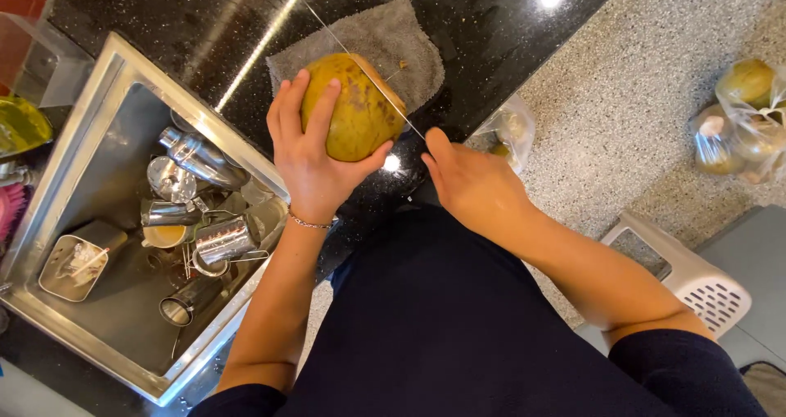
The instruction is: The person holds a young coconut over a sink and cuts into its top with a knife, repeatedly striking and trimming the husk until an opening with white flesh is exposed. They then place the opened coconut into a plastic bag.
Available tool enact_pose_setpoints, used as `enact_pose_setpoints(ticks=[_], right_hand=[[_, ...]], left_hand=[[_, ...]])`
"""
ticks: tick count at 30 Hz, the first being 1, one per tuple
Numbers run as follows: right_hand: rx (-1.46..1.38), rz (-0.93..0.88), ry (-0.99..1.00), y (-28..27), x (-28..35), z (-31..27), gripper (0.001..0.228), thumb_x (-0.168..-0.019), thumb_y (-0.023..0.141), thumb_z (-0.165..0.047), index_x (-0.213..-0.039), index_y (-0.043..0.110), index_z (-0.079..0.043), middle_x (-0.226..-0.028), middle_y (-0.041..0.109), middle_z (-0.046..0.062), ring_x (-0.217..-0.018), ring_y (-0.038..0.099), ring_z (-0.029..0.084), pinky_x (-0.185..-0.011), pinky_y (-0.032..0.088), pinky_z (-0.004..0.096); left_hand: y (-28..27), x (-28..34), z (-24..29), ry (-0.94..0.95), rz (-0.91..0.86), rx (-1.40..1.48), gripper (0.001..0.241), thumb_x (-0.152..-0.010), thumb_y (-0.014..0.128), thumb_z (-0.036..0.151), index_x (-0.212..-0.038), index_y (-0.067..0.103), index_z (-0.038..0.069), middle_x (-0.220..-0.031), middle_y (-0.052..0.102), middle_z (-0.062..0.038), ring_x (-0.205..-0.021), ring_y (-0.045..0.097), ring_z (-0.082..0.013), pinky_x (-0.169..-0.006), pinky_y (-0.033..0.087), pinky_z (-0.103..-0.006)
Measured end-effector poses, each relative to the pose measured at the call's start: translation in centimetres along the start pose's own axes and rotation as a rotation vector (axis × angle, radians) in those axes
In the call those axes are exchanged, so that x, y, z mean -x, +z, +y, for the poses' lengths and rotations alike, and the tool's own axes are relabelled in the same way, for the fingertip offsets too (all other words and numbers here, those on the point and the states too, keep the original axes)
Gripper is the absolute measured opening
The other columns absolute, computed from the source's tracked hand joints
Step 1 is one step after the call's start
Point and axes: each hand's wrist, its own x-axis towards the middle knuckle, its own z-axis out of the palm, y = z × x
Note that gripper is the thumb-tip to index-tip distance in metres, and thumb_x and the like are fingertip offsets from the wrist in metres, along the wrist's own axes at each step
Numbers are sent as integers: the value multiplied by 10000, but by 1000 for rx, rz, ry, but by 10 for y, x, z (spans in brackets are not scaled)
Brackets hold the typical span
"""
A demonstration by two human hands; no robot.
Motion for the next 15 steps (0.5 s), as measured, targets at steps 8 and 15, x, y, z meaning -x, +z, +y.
enact_pose_setpoints(ticks=[8,15], right_hand=[[-45,-1,17,15,8,13,201,-1054,553,-234,-1097,438,-76,-737,656,159,-651,661,395,-523,496,501],[-65,11,22,29,-10,23,210,-1065,558,-232,-1124,446,-64,-764,674,163,-651,650,421,-536,489,522]], left_hand=[[5,2,6,34,5,-36,835,-725,1006,432,-1410,626,142,-1538,473,-177,-1428,435,-448,-1204,428,-553],[10,4,4,73,5,-43,828,-762,1011,431,-1433,617,147,-1552,459,-171,-1438,423,-447,-1211,424,-559]])
